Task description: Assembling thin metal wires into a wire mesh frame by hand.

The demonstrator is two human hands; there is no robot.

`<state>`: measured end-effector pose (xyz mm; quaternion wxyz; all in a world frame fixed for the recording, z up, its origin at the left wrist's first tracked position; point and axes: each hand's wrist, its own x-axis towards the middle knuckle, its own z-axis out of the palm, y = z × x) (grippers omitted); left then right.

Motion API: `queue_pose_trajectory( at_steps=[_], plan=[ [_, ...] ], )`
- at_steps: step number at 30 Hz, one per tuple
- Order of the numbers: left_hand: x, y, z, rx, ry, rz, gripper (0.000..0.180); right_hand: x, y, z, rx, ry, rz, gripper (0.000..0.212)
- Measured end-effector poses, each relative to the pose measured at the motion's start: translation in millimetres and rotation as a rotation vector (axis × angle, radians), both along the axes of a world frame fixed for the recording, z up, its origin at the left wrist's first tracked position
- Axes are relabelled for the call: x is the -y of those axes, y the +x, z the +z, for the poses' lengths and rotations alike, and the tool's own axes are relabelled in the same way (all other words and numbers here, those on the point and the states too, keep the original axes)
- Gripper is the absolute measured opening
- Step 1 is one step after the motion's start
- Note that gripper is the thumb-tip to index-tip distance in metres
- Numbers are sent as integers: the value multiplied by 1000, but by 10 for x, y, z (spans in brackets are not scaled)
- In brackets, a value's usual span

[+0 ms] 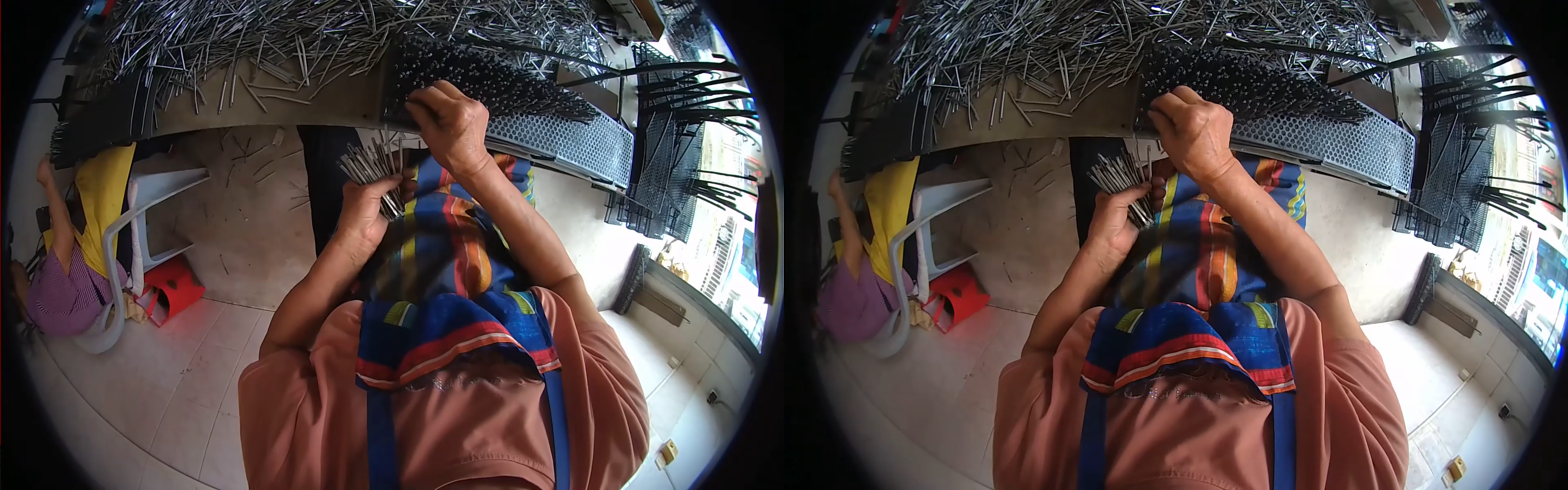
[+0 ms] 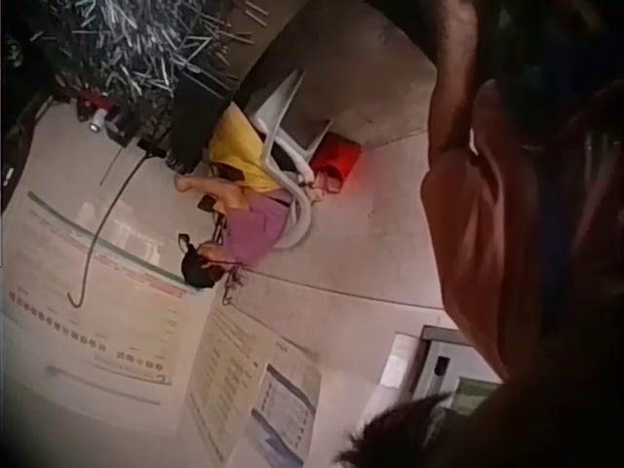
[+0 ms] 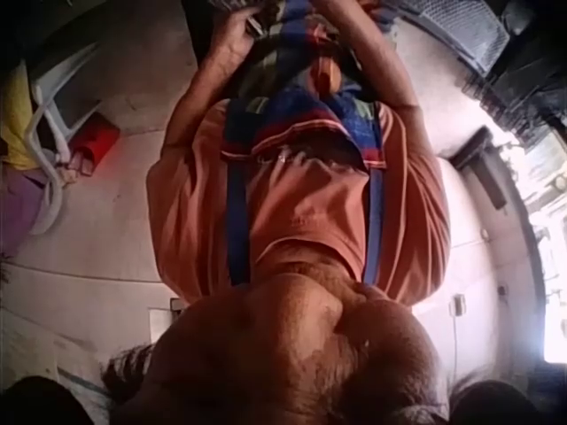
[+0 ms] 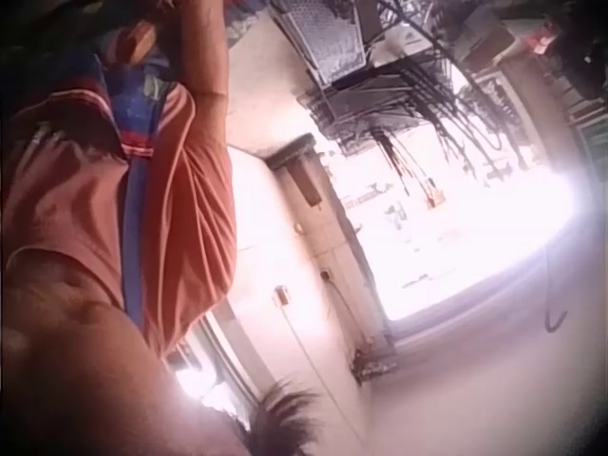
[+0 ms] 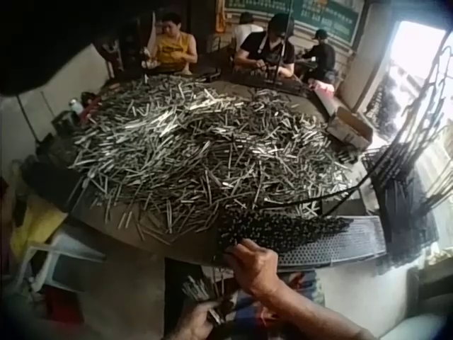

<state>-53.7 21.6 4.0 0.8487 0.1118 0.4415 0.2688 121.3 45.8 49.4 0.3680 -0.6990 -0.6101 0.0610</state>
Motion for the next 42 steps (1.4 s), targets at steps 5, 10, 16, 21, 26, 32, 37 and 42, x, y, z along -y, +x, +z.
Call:
queue_pose_trajectory(
  at_steps=[5, 10, 16, 21, 26, 32, 37, 42],
  plan=[
    [-14, -55, -16, 136, 33, 12, 26, 147, 40, 91, -70, -208, 19, 13],
    [20, 63, 153, 59, 66, -76, 26, 348, 6, -101, -724, -576, 95, 15],
    [81, 79, 180, -59, 115, -173, 28, 396, 72, -84, -940, -639, -55, 10],
    [132, 35, 19, -134, 65, -157, 24, 333, 120, -11, -923, 49, -190, 6],
    [249, 36, -16, -160, 166, -255, 20, 186, 164, -76, -558, 167, -57, 10],
    [201, 38, 64, -161, 91, -163, 22, 169, 102, -118, -261, 94, -38, 12],
    [150, 96, 134, -127, 72, -125, 18, 136, 76, -106, -181, 78, -27, 14],
    [102, 114, 131, -96, 13, -88, 15, 180, 73, -74, -111, 20, -60, 15]
  ],
)
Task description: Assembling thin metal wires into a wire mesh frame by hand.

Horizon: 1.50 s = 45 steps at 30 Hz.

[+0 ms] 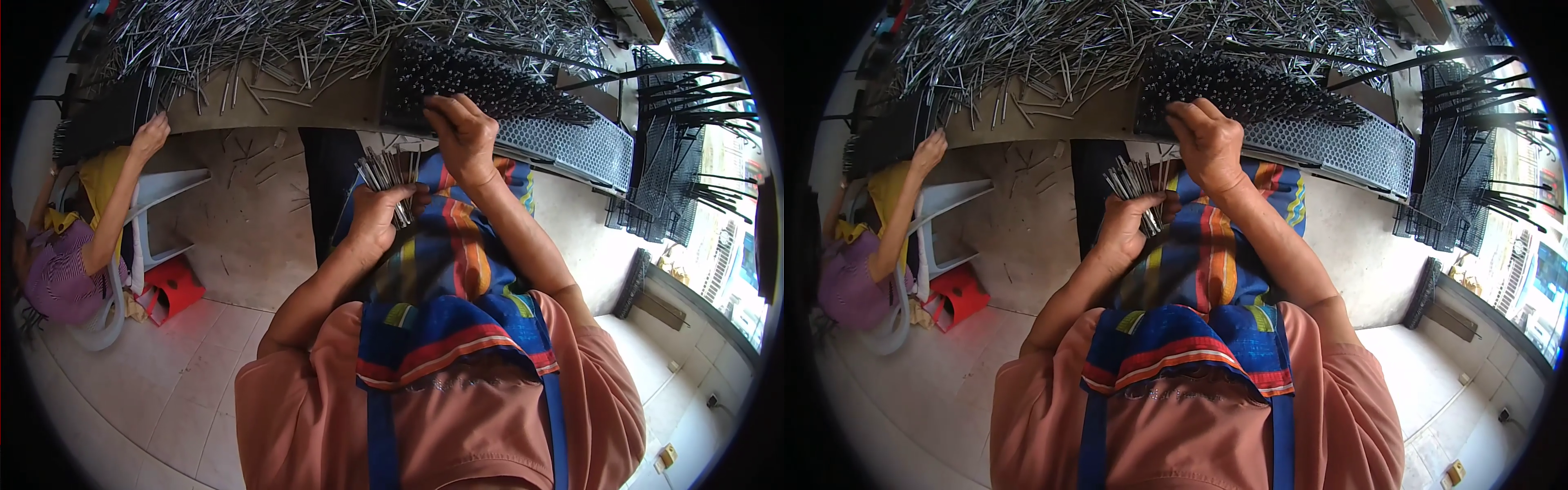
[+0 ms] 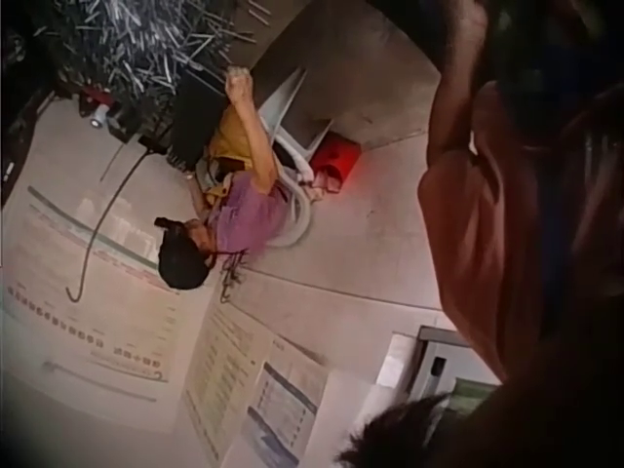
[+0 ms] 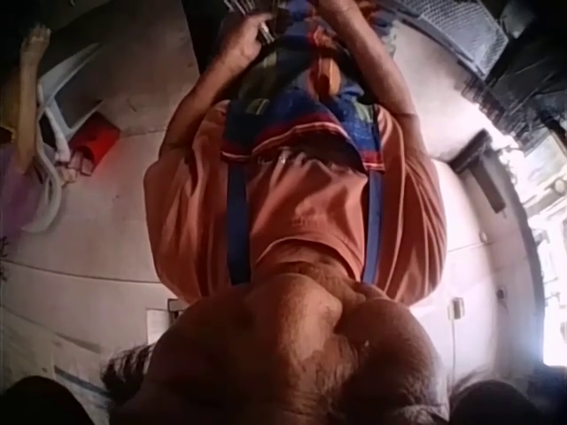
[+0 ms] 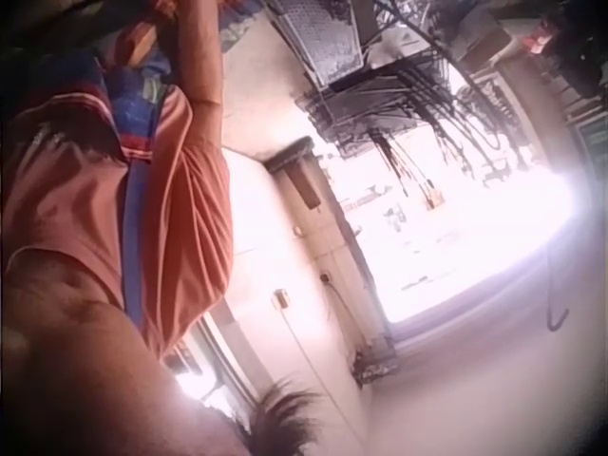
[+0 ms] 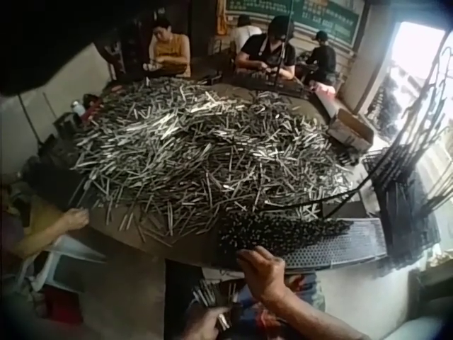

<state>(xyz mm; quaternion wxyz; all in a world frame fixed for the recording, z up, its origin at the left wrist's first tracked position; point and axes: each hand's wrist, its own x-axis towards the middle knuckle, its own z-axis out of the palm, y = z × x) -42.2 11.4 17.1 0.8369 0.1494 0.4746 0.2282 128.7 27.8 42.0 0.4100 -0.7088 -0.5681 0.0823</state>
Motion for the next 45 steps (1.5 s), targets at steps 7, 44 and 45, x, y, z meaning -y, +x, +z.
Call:
queue_pose_trajectory(
  at_steps=[7, 44, 45],
  plan=[
    [-60, 46, -11, 107, -26, 8, 17, 71, 44, -45, 34, 23, -32, 13],
    [160, 70, 20, -30, 128, -92, 19, 88, 243, 85, -185, 184, 54, 8],
    [153, 77, 19, -28, 127, -93, 19, 93, 237, 80, -176, 191, 62, 8]
  ],
)
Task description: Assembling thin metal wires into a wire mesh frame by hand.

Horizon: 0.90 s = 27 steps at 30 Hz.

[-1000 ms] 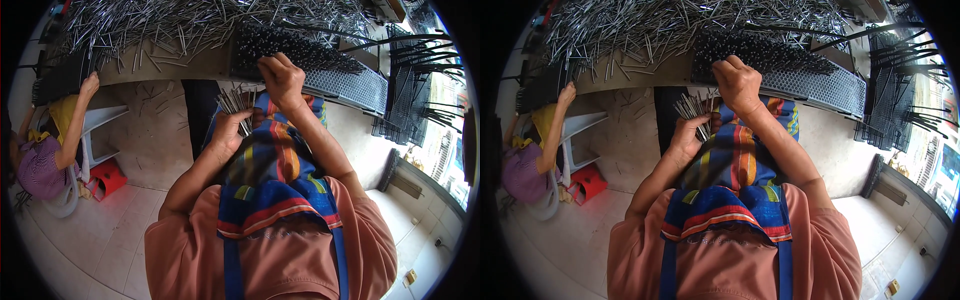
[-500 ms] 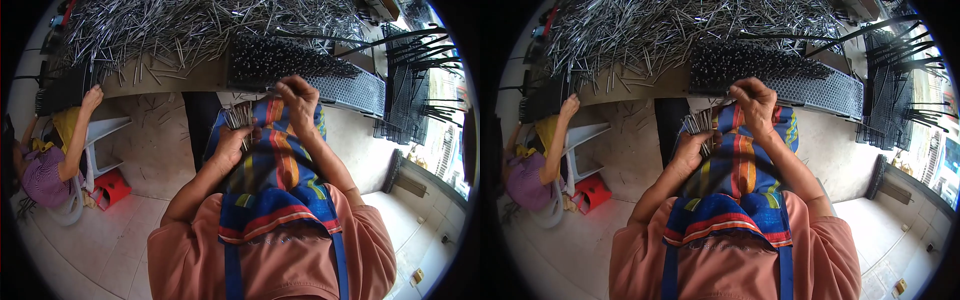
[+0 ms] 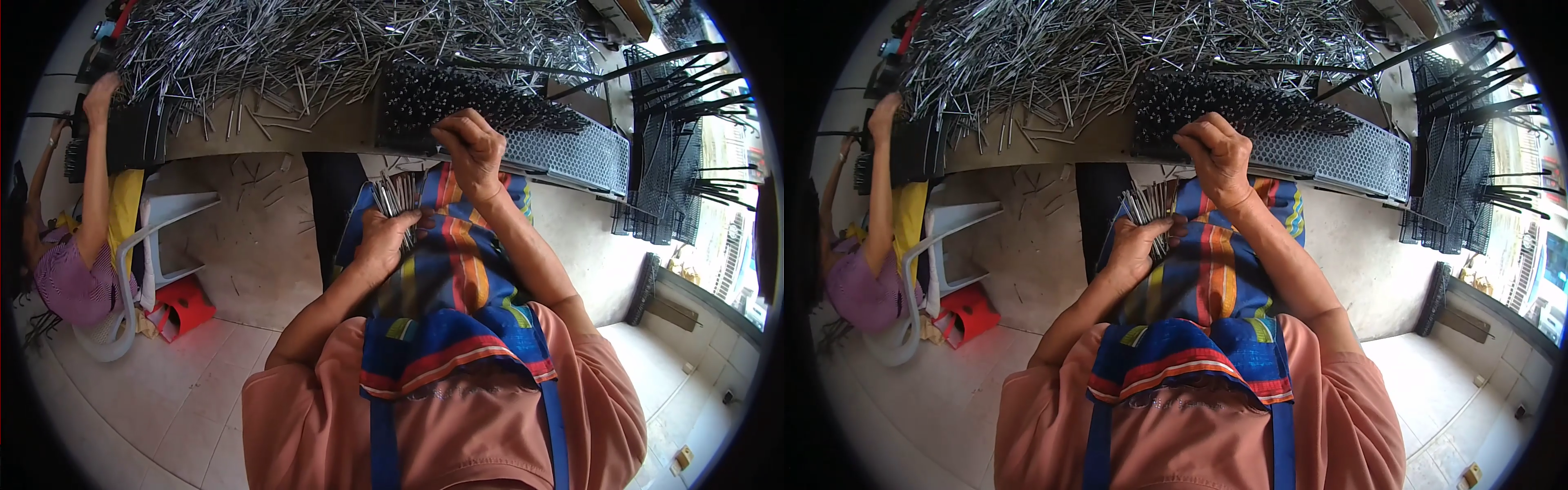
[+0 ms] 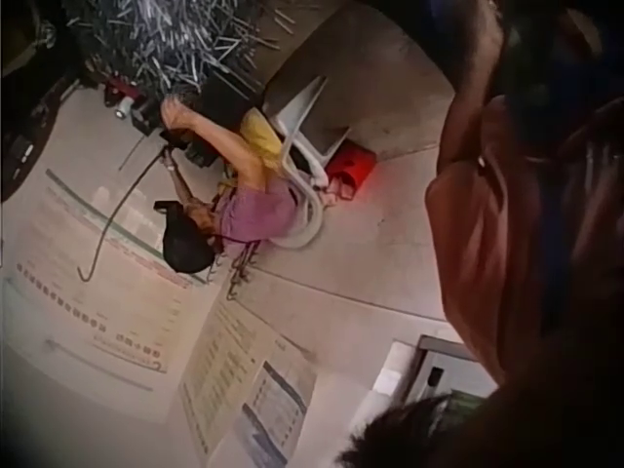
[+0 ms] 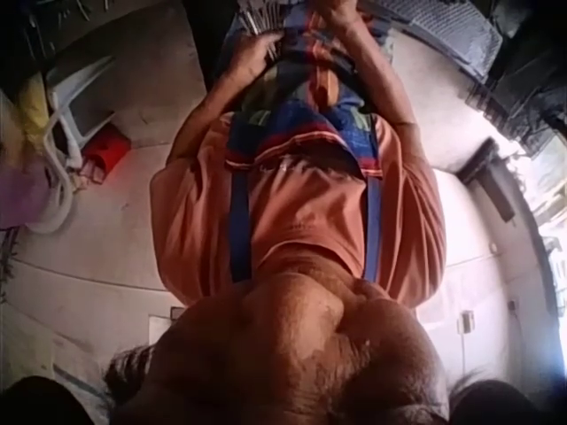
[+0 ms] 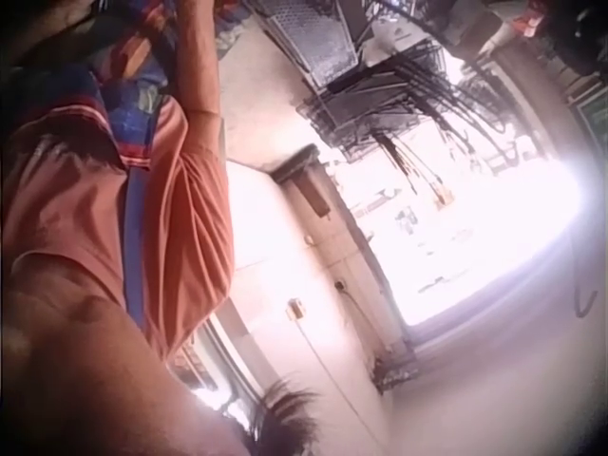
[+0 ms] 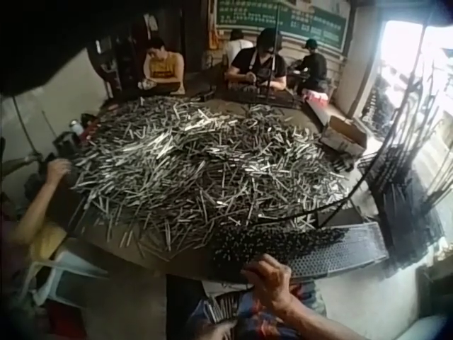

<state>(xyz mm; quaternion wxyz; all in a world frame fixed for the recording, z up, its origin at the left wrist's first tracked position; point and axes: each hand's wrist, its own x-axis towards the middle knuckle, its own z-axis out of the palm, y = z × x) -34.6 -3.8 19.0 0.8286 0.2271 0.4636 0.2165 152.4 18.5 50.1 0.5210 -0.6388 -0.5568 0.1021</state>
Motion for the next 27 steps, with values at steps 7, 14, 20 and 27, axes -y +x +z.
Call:
queue_pose_trajectory(
  at_steps=[7, 14, 20, 27],
  plan=[
    [-56, 40, -42, 1, -17, -42, 27, -123, -86, -27, 486, -244, -75, 10],
    [-138, 73, 62, 84, -93, 34, 19, 185, -16, -127, 225, -111, -78, 13],
    [-153, 196, 115, 133, -81, -52, 21, 406, 3, -259, -489, -588, 127, 19],
    [-117, 198, 17, 95, -182, 72, 15, 390, 58, 1, -792, -433, -82, 3]
  ],
)
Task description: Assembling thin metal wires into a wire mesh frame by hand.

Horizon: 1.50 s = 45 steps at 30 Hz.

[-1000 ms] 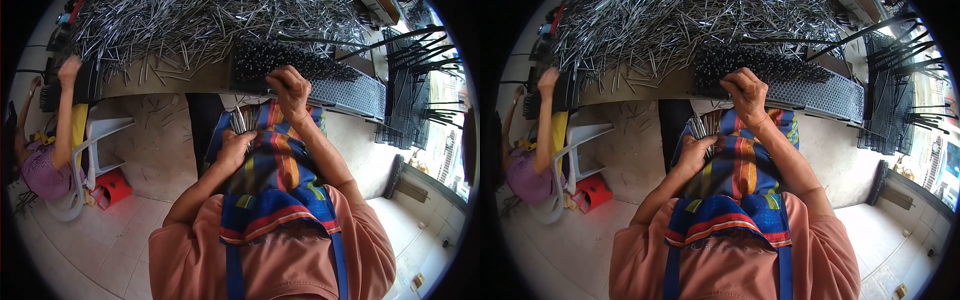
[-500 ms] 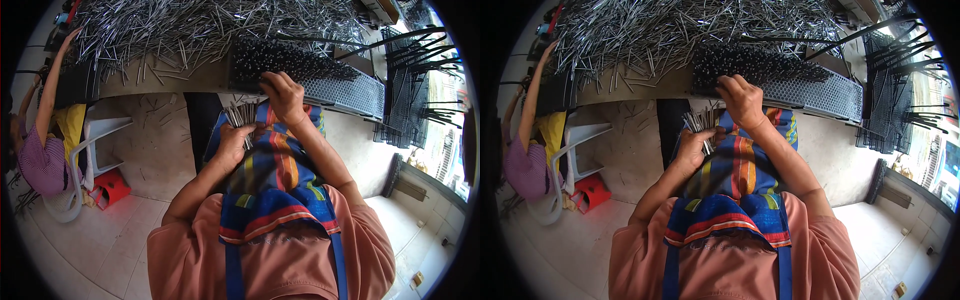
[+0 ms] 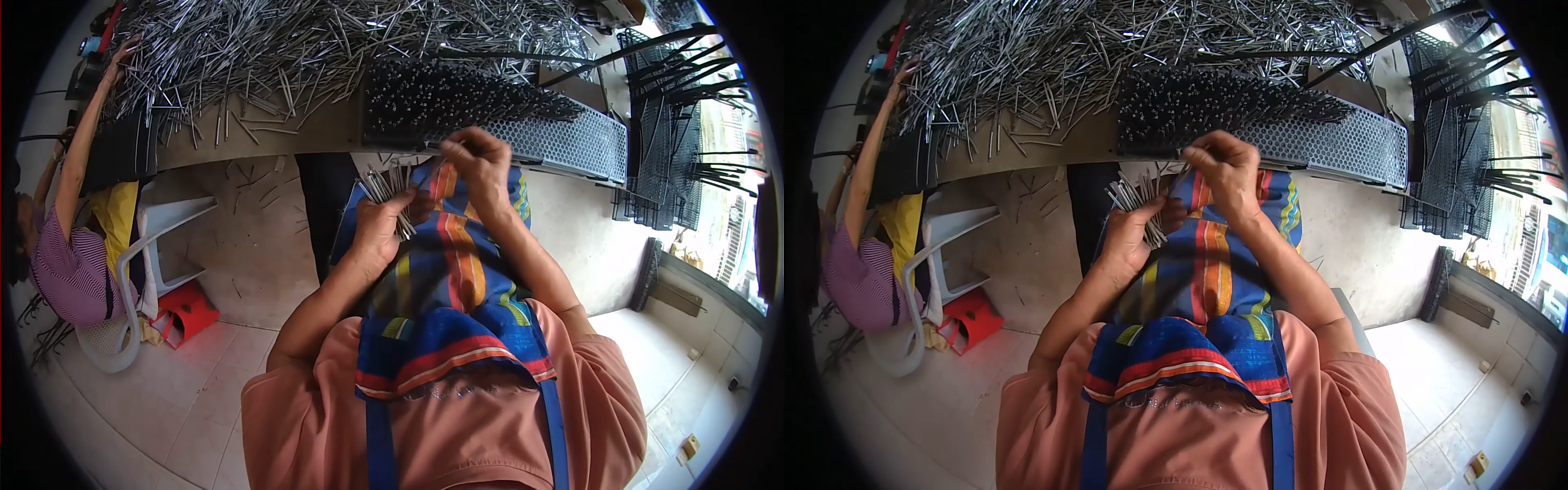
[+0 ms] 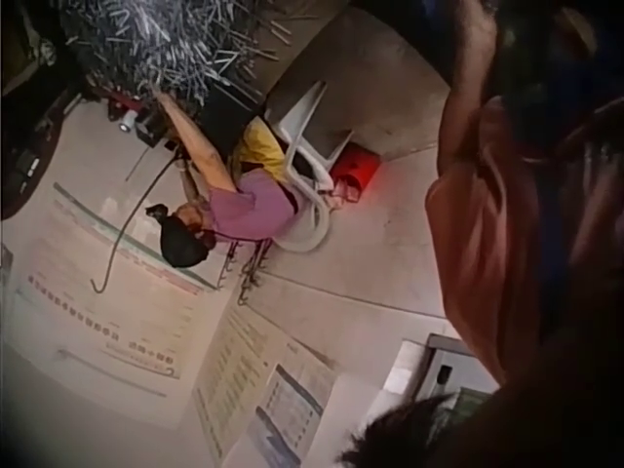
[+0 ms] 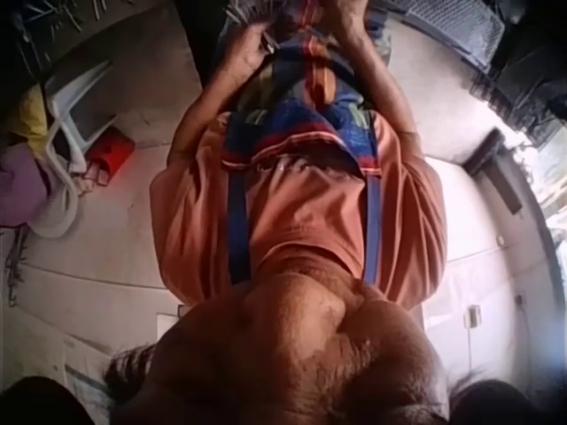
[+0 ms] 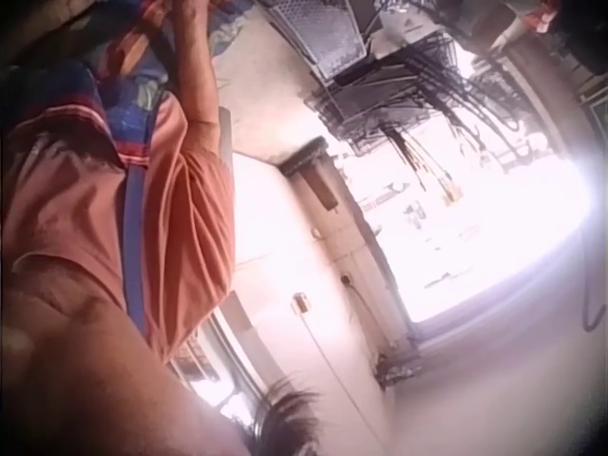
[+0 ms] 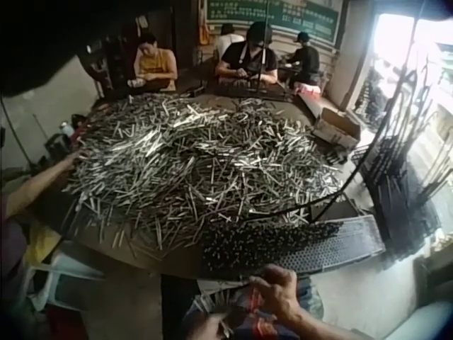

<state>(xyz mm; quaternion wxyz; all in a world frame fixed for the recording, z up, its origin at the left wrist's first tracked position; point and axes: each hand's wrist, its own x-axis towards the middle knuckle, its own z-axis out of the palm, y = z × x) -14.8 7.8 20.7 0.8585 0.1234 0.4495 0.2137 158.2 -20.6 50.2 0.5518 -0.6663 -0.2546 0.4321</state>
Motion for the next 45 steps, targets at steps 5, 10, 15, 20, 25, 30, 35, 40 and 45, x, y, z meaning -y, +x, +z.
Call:
queue_pose_trajectory(
  at_steps=[5, 10, 15, 20, 25, 30, 35, 40, 45],
  plan=[
    [65, 12, -132, -83, 18, -85, 18, -193, 116, 34, 629, 377, -98, 9],
    [4, -5, -85, -42, 86, -128, 19, -299, 132, 48, 709, 390, -61, 10],
    [77, -27, -152, -27, 132, -115, 23, -274, 91, 51, 776, 279, -11, 7],
    [154, -4, -60, -20, 26, -59, 20, -256, 43, -24, 913, 304, 50, 9],
    [129, 25, 1, -35, 75, -57, 19, -270, 14, 75, 1087, 194, 124, 10],
    [5, 71, 61, -44, 57, -24, 10, -346, 54, 26, 1205, 242, 168, 13],
    [-77, 80, -11, -19, 50, -26, 14, -359, 147, 53, 1370, 312, 313, 15],
    [-55, 84, 25, -26, 39, -19, 17, -254, 198, 75, 1354, 312, 288, 17],
    [-25, 136, 111, 63, 65, -78, 20, 81, 117, -42, 370, -103, 251, 13]
  ],
)
